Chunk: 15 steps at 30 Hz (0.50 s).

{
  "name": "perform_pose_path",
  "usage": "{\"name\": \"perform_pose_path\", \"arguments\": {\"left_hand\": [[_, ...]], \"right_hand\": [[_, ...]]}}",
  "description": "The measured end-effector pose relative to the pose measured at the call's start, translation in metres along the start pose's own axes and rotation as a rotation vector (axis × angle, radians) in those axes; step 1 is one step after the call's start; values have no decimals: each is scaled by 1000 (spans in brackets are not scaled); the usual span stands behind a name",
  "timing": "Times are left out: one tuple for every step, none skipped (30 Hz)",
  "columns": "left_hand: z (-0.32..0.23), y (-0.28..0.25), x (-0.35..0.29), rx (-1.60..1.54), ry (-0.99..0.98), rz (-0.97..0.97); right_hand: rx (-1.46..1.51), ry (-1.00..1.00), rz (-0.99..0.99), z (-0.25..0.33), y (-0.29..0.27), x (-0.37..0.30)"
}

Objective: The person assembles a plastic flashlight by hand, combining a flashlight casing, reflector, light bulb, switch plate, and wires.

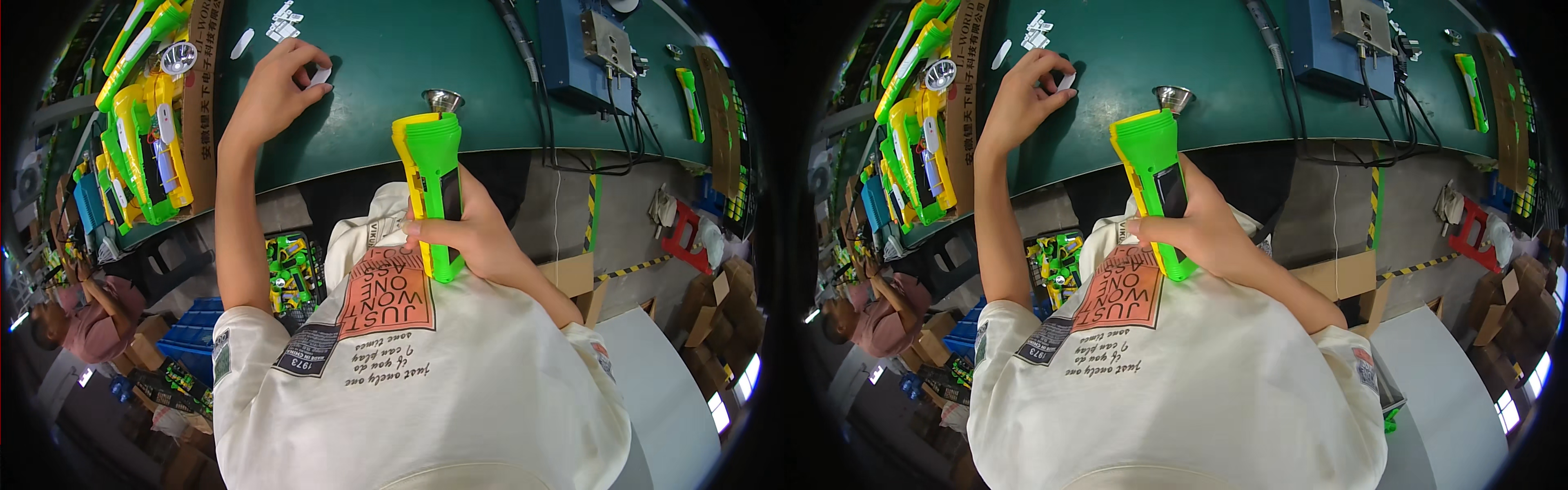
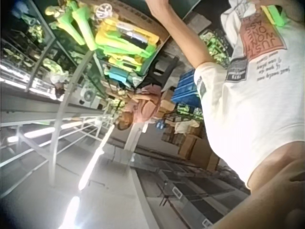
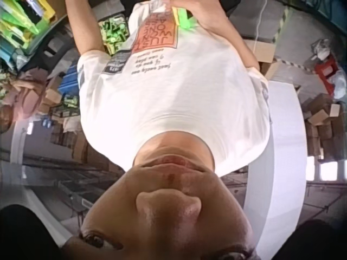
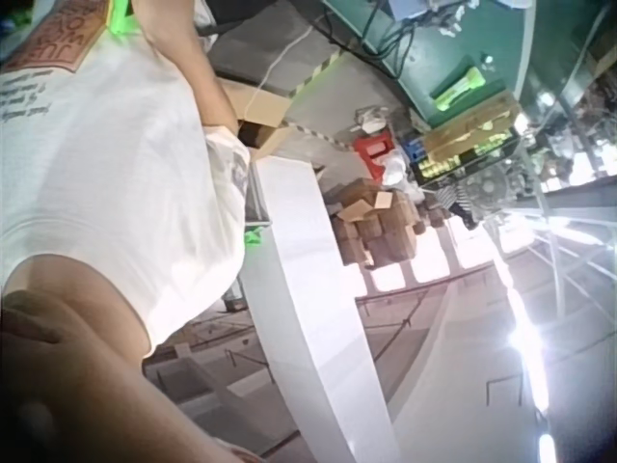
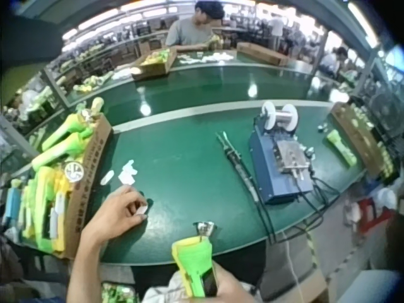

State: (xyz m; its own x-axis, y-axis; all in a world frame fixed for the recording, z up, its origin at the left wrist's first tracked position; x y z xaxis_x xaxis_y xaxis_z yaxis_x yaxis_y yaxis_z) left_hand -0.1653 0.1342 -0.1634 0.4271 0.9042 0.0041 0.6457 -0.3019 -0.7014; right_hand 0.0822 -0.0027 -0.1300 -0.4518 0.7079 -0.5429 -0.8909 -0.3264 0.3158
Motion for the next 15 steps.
{"name": "perform_pose_path", "arguments": {"left_hand": [[3,0,-1,-44,-23,-1],[3,0,0,-86,-43,-2],[1,0,0,-86,-41,3],[-2,-2,-1,-125,-69,-8],[-4,-3,-2,-163,-102,-23],[-3,-3,-3,-162,-103,-22],[-3,-2,-4,-141,-60,0],[-3,-3,-3,-119,-16,21],[-2,-4,-3,-117,-17,20],[-2,-4,-4,-105,-16,43],[-1,-4,-4,-93,-14,67],[-1,-5,-4,-90,-16,66],[-1,-5,-5,-104,-25,58],[-1,-6,-4,-119,-32,51],[1,-5,-5,-117,-33,52]], "right_hand": [[5,1,-2,0,0,0],[-3,-11,4,-1,-1,-1],[-12,-22,10,-1,-1,-1],[-8,-23,6,-1,-1,-1],[-28,-30,11,0,-1,-1],[-48,-37,16,0,-1,-1],[-47,-36,18,0,-1,-2],[-28,-23,17,-1,-1,-1],[-9,-9,16,-1,-1,-1],[-9,-10,19,-1,-1,0],[-21,-24,14,-1,-1,1],[-33,-39,8,-1,0,1],[-31,-40,12,-2,0,1],[-27,-38,7,-2,0,2],[-24,-36,2,-2,0,2]]}}
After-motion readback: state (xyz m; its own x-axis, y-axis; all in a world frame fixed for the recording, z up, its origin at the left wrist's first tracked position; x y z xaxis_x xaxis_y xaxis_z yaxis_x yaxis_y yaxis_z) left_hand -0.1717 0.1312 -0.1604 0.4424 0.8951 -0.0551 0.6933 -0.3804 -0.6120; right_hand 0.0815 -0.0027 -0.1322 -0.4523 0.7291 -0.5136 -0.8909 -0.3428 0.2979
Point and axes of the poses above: each hand's wrist, its own x-axis towards the middle knuckle, its own y-axis out of the palm, z = x × y, the point moved 2 cm from there along x, towards the middle knuckle, and after that the axes turned 10 degrees about -x, right-handed, at the moved point
